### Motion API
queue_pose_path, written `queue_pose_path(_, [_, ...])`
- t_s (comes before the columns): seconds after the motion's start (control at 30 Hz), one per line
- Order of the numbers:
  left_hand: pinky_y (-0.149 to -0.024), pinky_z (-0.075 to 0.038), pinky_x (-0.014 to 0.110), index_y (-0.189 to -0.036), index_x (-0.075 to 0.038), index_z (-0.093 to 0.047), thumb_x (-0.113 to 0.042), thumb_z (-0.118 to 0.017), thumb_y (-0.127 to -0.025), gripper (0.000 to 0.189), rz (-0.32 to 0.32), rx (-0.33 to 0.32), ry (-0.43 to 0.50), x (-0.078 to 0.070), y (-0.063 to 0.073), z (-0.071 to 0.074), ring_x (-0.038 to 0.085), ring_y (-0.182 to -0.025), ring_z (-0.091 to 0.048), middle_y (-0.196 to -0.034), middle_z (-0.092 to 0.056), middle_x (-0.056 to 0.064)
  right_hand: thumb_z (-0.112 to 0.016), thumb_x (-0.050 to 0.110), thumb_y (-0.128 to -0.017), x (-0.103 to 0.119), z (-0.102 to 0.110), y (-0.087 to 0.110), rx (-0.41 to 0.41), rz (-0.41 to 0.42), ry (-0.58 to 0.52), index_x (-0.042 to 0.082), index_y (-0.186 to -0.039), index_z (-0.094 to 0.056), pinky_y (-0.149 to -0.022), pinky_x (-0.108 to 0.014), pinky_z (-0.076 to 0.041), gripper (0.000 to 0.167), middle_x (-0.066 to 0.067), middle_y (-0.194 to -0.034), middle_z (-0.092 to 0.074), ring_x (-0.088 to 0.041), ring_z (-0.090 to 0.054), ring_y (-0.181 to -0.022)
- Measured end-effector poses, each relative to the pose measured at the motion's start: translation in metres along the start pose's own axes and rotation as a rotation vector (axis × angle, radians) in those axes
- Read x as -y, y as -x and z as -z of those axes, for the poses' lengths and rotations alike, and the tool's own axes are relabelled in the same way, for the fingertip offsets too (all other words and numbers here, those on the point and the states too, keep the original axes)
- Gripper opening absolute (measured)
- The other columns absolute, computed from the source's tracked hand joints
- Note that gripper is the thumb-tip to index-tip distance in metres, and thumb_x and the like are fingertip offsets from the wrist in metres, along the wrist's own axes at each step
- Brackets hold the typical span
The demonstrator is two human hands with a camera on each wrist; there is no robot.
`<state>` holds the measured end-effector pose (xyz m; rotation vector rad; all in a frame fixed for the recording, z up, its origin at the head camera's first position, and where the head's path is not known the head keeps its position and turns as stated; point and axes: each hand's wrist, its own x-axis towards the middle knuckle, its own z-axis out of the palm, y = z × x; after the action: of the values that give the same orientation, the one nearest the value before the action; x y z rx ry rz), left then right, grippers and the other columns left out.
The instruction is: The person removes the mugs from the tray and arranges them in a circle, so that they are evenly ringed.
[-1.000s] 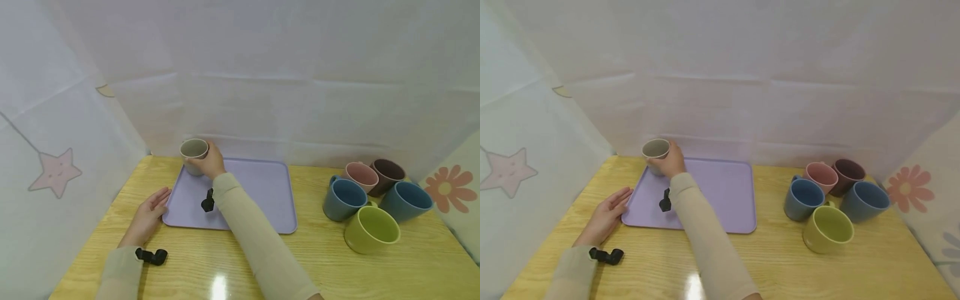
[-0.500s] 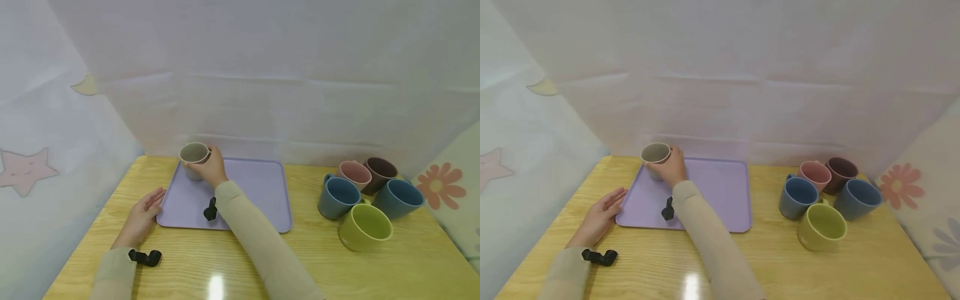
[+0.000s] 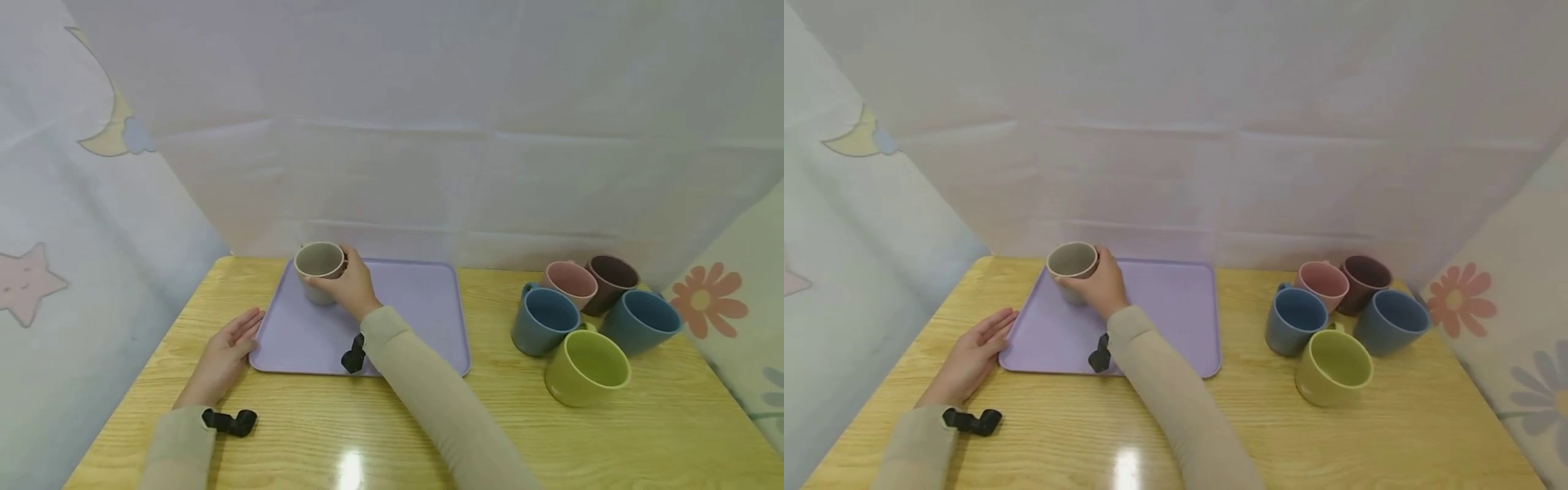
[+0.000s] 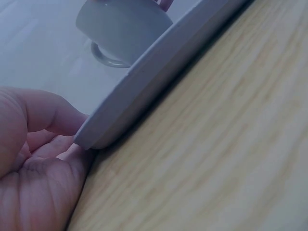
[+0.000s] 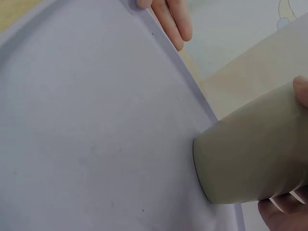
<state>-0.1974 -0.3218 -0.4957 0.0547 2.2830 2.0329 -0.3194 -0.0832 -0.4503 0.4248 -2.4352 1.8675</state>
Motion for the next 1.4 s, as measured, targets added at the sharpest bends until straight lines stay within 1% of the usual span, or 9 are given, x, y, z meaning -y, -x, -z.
queue_pose_path(0.13, [-0.111,-0.035,0.015,-0.161,0.003,-0.01,0.009,-0.038,-0.103,0.065,-0.006,0.002,0.009,0.001,0.001,0.001,0.038,-0.152,-0.016,-0.166,-0.014,0.026,-0.091,0.027,-0.076,0.001,0.001,0.0,0.031,0.018,0.03,0.005,-0.146,-0.046,-0.101,-0.03,-0.051,0.086,-0.012,-0.137,-0.056,-0.027,-0.056,-0.126])
queue_pose_path(0.27, [-0.109,-0.036,0.012,-0.16,0.005,-0.01,0.011,-0.037,-0.101,0.065,-0.013,0.0,0.024,0.001,0.001,0.001,0.04,-0.152,-0.015,-0.165,-0.014,0.028,-0.09,0.027,-0.077,0.006,0.002,0.001,0.058,-0.004,0.027,0.004,-0.148,-0.042,-0.103,-0.033,-0.051,0.088,-0.013,-0.138,-0.056,-0.028,-0.055,-0.127])
queue_pose_path(0.37, [-0.109,-0.036,0.013,-0.16,0.005,-0.01,0.01,-0.037,-0.101,0.065,-0.015,-0.007,0.018,0.001,0.001,0.002,0.039,-0.152,-0.016,-0.165,-0.014,0.027,-0.091,0.028,-0.076,0.009,0.002,0.003,0.048,-0.036,0.028,0.006,-0.148,-0.042,-0.1,-0.03,-0.052,0.09,-0.009,-0.137,-0.058,-0.023,-0.058,-0.124])
queue_pose_path(0.47, [-0.108,-0.037,0.011,-0.16,0.004,-0.01,0.008,-0.038,-0.102,0.065,-0.013,-0.01,-0.001,0.002,0.002,0.003,0.038,-0.152,-0.017,-0.165,-0.014,0.027,-0.093,0.031,-0.073,0.009,0.002,0.005,0.01,-0.049,0.05,0.009,-0.146,-0.047,-0.096,-0.027,-0.054,0.089,-0.004,-0.134,-0.061,-0.018,-0.06,-0.119])
queue_pose_path(0.6, [-0.104,-0.038,0.007,-0.16,0.005,-0.011,0.007,-0.039,-0.102,0.065,-0.014,-0.014,-0.024,0.001,0.005,0.005,0.037,-0.151,-0.018,-0.164,-0.015,0.028,-0.095,0.034,-0.069,0.008,0.005,0.009,-0.009,-0.037,0.069,0.011,-0.142,-0.053,-0.092,-0.027,-0.055,0.087,-0.003,-0.129,-0.065,-0.018,-0.062,-0.115])
queue_pose_path(0.67, [-0.104,-0.038,0.007,-0.16,0.006,-0.011,0.007,-0.039,-0.102,0.065,-0.015,-0.016,-0.014,0.0,0.005,0.005,0.037,-0.151,-0.018,-0.164,-0.015,0.029,-0.095,0.035,-0.069,0.007,0.008,0.012,-0.001,-0.032,0.076,0.012,-0.142,-0.054,-0.091,-0.028,-0.056,0.087,-0.004,-0.129,-0.065,-0.02,-0.063,-0.116])
queue_pose_path(0.8, [-0.105,-0.039,0.008,-0.159,0.007,-0.011,0.008,-0.04,-0.101,0.066,-0.015,-0.011,0.01,0.0,0.004,0.004,0.037,-0.151,-0.017,-0.164,-0.014,0.029,-0.095,0.036,-0.069,0.007,0.019,0.02,0.016,-0.018,0.068,0.012,-0.141,-0.055,-0.09,-0.03,-0.057,0.086,-0.007,-0.129,-0.066,-0.023,-0.064,-0.117])
queue_pose_path(1.13, [-0.105,-0.039,0.01,-0.16,0.006,-0.011,0.009,-0.04,-0.1,0.067,-0.009,-0.014,0.032,0.001,0.002,0.002,0.039,-0.151,-0.017,-0.165,-0.015,0.028,-0.096,0.035,-0.067,0.004,0.056,0.045,0.044,0.01,0.104,0.019,-0.138,-0.058,-0.091,-0.03,-0.057,0.082,0.005,-0.126,-0.064,-0.013,-0.061,-0.115])
queue_pose_path(1.4, [-0.105,-0.038,0.009,-0.16,0.006,-0.011,0.007,-0.04,-0.101,0.065,-0.012,-0.008,0.021,0.001,0.001,0.002,0.039,-0.151,-0.016,-0.165,-0.014,0.028,-0.097,0.033,-0.066,0.005,0.09,0.067,0.034,0.061,0.096,0.018,-0.139,-0.058,-0.094,-0.032,-0.057,0.084,-0.001,-0.127,-0.064,-0.023,-0.063,-0.115])
